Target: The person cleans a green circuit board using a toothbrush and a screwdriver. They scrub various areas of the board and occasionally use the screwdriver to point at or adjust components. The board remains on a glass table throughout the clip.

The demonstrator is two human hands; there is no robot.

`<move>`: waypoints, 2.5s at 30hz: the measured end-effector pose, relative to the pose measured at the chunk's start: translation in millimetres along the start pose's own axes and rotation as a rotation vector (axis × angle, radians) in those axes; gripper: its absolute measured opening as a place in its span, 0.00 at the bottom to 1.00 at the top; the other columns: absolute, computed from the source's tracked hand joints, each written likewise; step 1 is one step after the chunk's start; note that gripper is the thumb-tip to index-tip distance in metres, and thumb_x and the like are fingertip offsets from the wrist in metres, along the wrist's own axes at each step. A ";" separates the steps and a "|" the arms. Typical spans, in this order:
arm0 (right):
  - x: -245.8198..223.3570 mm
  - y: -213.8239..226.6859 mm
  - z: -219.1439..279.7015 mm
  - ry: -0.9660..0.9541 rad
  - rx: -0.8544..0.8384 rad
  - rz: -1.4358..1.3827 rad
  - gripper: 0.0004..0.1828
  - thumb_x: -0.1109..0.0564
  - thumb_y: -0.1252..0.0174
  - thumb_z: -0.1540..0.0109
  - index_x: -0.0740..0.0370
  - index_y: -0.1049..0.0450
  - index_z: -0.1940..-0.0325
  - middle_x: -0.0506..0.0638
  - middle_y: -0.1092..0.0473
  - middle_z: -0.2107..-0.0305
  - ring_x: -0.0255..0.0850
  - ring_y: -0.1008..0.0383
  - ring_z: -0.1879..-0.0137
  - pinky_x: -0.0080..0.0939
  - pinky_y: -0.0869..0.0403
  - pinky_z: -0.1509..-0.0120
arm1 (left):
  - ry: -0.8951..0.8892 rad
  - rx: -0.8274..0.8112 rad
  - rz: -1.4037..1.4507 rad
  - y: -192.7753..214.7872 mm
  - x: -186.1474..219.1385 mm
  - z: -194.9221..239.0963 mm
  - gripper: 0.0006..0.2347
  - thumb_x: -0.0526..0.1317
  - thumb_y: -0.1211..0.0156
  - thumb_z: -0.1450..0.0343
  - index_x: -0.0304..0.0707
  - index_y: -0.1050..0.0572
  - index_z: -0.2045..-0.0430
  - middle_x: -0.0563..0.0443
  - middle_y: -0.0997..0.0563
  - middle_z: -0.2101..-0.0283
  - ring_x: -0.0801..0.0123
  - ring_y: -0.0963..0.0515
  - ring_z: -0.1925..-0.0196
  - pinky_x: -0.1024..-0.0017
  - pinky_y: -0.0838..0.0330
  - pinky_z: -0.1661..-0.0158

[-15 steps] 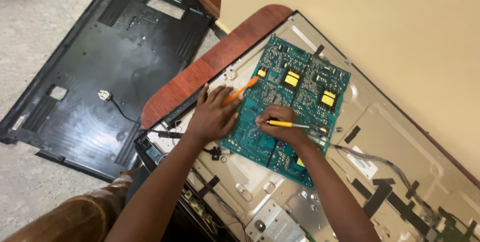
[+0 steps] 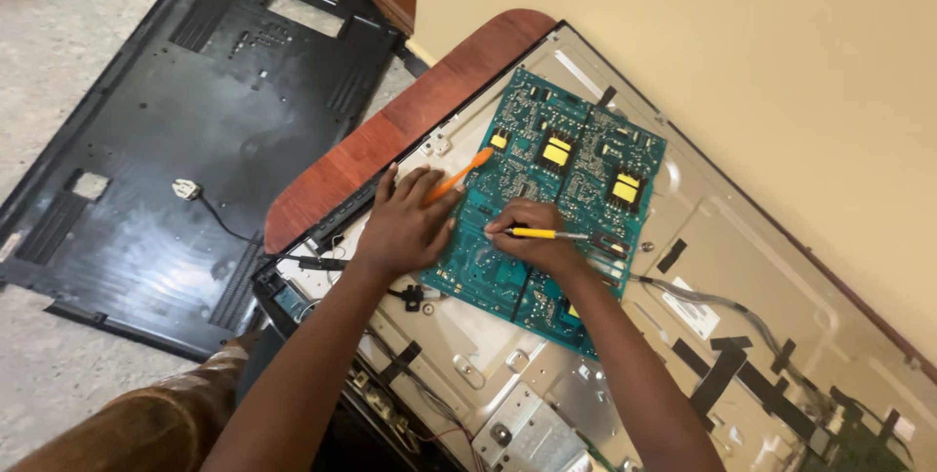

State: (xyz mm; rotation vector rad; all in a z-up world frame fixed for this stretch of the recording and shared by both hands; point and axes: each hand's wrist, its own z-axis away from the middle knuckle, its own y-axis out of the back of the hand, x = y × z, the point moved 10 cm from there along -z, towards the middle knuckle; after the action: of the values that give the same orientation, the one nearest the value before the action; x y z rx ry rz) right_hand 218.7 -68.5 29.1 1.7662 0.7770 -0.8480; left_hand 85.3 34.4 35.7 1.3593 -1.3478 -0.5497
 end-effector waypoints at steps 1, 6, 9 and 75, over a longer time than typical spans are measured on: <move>-0.9 3.2 2.3 0.003 0.007 0.015 0.05 0.64 0.31 0.47 0.62 0.21 0.69 0.49 0.22 0.70 0.37 0.20 0.65 0.34 0.23 0.60 | -0.004 -0.004 -0.003 -2.5 2.6 -1.3 0.21 0.48 0.48 0.29 0.52 0.27 0.40 0.41 0.30 0.35 0.51 0.35 0.30 0.41 0.57 0.31; 0.9 2.1 -2.2 -0.036 0.043 0.044 0.06 0.63 0.29 0.47 0.62 0.22 0.72 0.49 0.22 0.71 0.36 0.19 0.65 0.34 0.23 0.59 | -0.007 0.016 0.004 1.2 2.1 -0.9 0.20 0.48 0.47 0.29 0.51 0.26 0.41 0.42 0.29 0.36 0.52 0.34 0.30 0.41 0.55 0.30; 2.4 2.1 4.0 -0.062 -0.003 0.065 0.05 0.63 0.29 0.46 0.62 0.20 0.69 0.50 0.24 0.71 0.37 0.22 0.65 0.35 0.25 0.60 | -0.022 0.049 0.018 3.2 2.3 -0.5 0.20 0.48 0.46 0.29 0.51 0.26 0.41 0.41 0.29 0.35 0.51 0.35 0.30 0.41 0.55 0.31; 13.9 -2.4 7.1 -0.114 -0.010 -0.010 0.05 0.63 0.28 0.47 0.60 0.19 0.70 0.48 0.23 0.71 0.39 0.22 0.62 0.38 0.25 0.57 | -0.008 0.036 0.065 2.2 5.2 0.4 0.21 0.48 0.44 0.31 0.48 0.25 0.42 0.37 0.30 0.35 0.50 0.34 0.32 0.43 0.49 0.32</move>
State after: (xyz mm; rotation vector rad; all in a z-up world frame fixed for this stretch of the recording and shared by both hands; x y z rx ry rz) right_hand 223.0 -72.8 14.5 1.6906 0.7144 -0.9415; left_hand 85.3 30.1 39.4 1.3390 -1.4096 -0.4896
